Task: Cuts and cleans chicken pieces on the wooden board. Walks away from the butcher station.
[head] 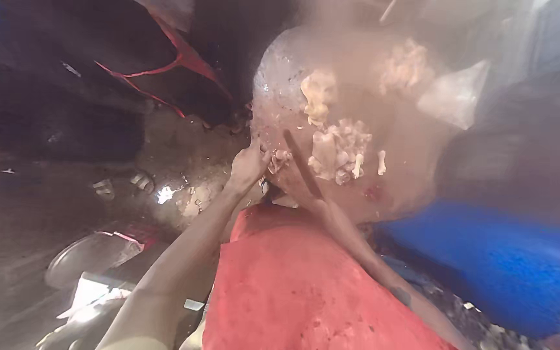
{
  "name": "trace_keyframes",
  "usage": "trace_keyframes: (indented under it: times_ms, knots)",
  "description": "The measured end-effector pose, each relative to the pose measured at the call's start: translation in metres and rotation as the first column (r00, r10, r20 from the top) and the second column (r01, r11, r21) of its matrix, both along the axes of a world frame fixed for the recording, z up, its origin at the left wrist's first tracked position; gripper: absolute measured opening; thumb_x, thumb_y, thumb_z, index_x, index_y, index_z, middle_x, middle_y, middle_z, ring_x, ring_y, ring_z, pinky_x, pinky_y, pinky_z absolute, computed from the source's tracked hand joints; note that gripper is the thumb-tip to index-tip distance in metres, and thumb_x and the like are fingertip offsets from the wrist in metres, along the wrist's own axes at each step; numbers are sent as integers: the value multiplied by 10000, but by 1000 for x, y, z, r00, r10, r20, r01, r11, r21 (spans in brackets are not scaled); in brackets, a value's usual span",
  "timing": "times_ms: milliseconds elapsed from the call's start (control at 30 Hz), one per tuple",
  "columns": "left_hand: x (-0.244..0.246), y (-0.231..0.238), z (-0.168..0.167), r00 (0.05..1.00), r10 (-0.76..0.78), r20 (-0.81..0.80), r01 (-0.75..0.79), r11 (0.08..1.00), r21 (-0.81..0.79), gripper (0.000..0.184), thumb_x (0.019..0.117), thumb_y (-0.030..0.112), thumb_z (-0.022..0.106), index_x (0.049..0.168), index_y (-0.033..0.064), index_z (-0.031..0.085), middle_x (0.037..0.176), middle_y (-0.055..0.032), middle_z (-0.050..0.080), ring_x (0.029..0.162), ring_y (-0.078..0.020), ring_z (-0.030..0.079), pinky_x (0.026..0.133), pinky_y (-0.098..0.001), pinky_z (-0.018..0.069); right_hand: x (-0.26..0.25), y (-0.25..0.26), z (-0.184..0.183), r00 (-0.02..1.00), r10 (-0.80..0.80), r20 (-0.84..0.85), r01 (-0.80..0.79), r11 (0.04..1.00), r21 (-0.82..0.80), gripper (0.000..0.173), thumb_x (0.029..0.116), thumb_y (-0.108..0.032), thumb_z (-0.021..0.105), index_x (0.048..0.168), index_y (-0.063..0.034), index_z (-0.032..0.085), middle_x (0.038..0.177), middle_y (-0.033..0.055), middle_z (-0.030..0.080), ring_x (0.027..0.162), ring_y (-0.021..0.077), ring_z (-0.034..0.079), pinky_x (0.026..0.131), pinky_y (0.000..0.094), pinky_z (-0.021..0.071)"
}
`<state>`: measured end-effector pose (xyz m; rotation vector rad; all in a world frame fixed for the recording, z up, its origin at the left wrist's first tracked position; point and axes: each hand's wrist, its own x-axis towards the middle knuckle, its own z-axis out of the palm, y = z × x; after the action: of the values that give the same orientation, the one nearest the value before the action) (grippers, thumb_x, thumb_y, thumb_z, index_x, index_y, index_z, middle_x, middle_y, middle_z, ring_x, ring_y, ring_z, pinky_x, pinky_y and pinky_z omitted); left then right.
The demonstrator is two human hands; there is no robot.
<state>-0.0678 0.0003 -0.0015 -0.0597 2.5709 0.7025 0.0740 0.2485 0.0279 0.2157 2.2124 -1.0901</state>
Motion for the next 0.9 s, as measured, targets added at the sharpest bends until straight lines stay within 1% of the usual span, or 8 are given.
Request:
trace_keyframes:
  times_ms: [200,300,433,600,700,767,833,900]
  knots:
    - [6,5,-5,998,60,17,-59,998,-13,303,1013,334,601,1182,84,586,917,-169,698,870,-391,698,754,-616,546,-31,-21,-19,987,145,61,-152,980,127,635,1070,-579,306,1364,-89,586,1127,162,705,1067,317,685,939,582,533]
    - [15,-1,-6,997,81,-9,-80,996,30,338,1006,348,622,1216,86,588,911,-175,702,853,-398,703,732,-627,553,-33,-22,0,977,145,-159,-126,984,124,572,1061,-522,343,1306,-102,644,1049,121,720,990,271,699,878,537,569]
    - [14,1,-7,992,101,-77,-94,992,83,253,992,325,655,1045,84,598,775,-156,657,737,-383,671,639,-597,521,-41,-38,28,929,81,-362,-86,996,2,532,1059,-501,355,1148,-70,654,802,57,650,721,189,649,638,422,556]
    - [23,-3,14,982,166,95,-179,973,148,253,1024,318,612,1134,91,587,861,-170,666,752,-362,667,670,-576,536,-31,-28,-25,992,106,70,-114,985,130,577,1092,-487,335,1423,-72,563,1219,188,687,1152,324,663,1008,556,514]
    - [45,-3,-4,882,318,347,-448,794,412,330,1038,376,608,1156,69,592,886,-97,716,710,-207,711,703,-408,610,-18,-14,-25,997,39,-64,-28,988,153,571,1089,-453,334,1431,-46,541,1130,182,711,1041,315,697,932,551,549]
    - [53,8,-26,823,338,457,-554,658,511,286,1052,269,591,1174,11,577,927,-112,733,742,-199,718,730,-373,605,-25,-10,-17,979,11,-203,18,990,136,563,1075,-463,326,1374,-59,580,1036,141,713,942,268,701,857,510,573]
    - [56,16,-35,831,361,424,-550,653,520,259,1047,265,602,1147,27,575,874,-92,735,690,-184,709,681,-352,601,-36,-12,2,958,-18,-288,40,997,73,558,1069,-507,302,1219,-81,630,818,64,646,724,192,647,678,438,565]
    - [57,14,-30,875,353,331,-477,747,464,261,1038,295,613,1150,60,587,840,-84,707,644,-195,676,641,-386,590,-38,-18,29,930,-35,-365,43,999,13,614,1055,-562,291,1251,-92,634,749,20,628,633,146,615,584,404,548]
